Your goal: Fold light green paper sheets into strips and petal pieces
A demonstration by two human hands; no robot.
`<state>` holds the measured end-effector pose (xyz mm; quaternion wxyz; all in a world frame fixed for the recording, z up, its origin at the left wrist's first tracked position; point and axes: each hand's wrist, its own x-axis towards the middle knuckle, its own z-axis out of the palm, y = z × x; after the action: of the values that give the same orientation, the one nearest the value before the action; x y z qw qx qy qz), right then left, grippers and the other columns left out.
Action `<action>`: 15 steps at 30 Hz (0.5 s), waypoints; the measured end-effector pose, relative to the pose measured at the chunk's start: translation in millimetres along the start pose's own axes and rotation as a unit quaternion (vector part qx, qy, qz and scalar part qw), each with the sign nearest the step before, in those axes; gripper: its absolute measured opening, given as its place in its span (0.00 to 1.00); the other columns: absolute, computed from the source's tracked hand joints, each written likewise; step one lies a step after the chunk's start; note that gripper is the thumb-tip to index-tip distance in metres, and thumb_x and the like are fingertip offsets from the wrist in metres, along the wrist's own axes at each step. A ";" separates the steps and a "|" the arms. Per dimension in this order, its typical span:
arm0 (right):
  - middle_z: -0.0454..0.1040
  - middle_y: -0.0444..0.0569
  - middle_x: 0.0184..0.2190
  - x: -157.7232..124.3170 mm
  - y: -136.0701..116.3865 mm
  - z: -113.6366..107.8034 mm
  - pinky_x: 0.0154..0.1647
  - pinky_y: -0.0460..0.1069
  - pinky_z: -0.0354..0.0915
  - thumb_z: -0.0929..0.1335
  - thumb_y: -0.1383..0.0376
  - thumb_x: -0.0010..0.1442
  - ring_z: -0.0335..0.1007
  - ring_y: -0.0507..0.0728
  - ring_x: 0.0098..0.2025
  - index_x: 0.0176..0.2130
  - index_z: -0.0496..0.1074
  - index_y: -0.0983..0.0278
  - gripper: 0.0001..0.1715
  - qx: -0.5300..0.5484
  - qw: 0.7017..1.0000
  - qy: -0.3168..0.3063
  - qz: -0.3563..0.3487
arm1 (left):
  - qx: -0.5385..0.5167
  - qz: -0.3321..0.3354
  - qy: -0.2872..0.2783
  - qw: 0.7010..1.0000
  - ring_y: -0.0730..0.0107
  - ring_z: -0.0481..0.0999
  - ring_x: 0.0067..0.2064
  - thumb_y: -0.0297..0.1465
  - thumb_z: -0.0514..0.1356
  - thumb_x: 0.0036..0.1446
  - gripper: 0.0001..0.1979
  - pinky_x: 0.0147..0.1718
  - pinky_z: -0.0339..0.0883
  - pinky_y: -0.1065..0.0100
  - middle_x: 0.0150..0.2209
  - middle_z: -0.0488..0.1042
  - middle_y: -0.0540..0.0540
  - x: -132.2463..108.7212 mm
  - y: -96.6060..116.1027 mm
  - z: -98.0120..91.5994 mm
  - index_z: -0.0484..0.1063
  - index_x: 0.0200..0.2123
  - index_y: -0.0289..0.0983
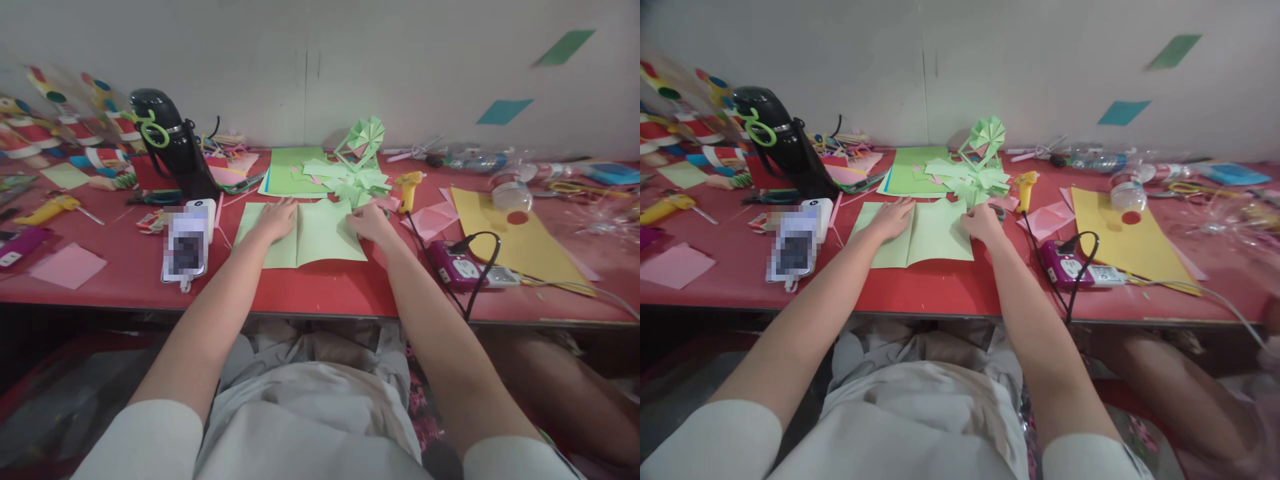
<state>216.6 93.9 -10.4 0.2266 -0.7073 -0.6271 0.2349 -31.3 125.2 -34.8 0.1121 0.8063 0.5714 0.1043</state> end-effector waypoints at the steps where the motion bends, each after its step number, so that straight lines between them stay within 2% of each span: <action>1: 0.64 0.45 0.12 -0.3 -0.1 -0.2 0.26 0.48 0.61 0.66 0.65 0.54 0.64 0.55 0.20 0.24 0.71 0.64 0.09 -0.001 1.000 -0.006 0.001 | -0.003 0.001 -0.003 1.000 0.55 0.46 0.74 0.31 0.40 0.68 0.28 0.70 0.41 0.44 0.73 0.48 0.44 0.5 -0.9 0.0 0.55 0.70 0.39; 10: 0.66 0.46 0.13 -1.5 -3.5 -0.7 0.24 0.48 0.60 0.66 0.68 0.50 0.64 0.54 0.19 0.21 0.69 0.63 0.07 -0.002 1.000 -0.009 0.000 | -0.011 -0.005 -0.010 1.000 0.56 0.45 0.74 0.32 0.40 0.68 0.28 0.70 0.40 0.44 0.73 0.47 0.45 2.7 -3.2 0.5 0.55 0.70 0.40; 15: 0.67 0.47 0.13 -1.7 -2.3 -0.5 0.23 0.49 0.59 0.66 0.67 0.50 0.63 0.54 0.18 0.19 0.66 0.63 0.10 0.010 1.000 -0.015 -0.012 | -0.013 -0.004 -0.008 1.000 0.56 0.46 0.74 0.31 0.40 0.68 0.29 0.70 0.40 0.43 0.73 0.47 0.45 1.3 -1.6 -0.5 0.55 0.70 0.39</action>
<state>215.0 92.5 -8.5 0.2271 -0.6937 -0.6365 0.2492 -32.5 127.0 -34.7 0.1276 0.8030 0.5726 0.1053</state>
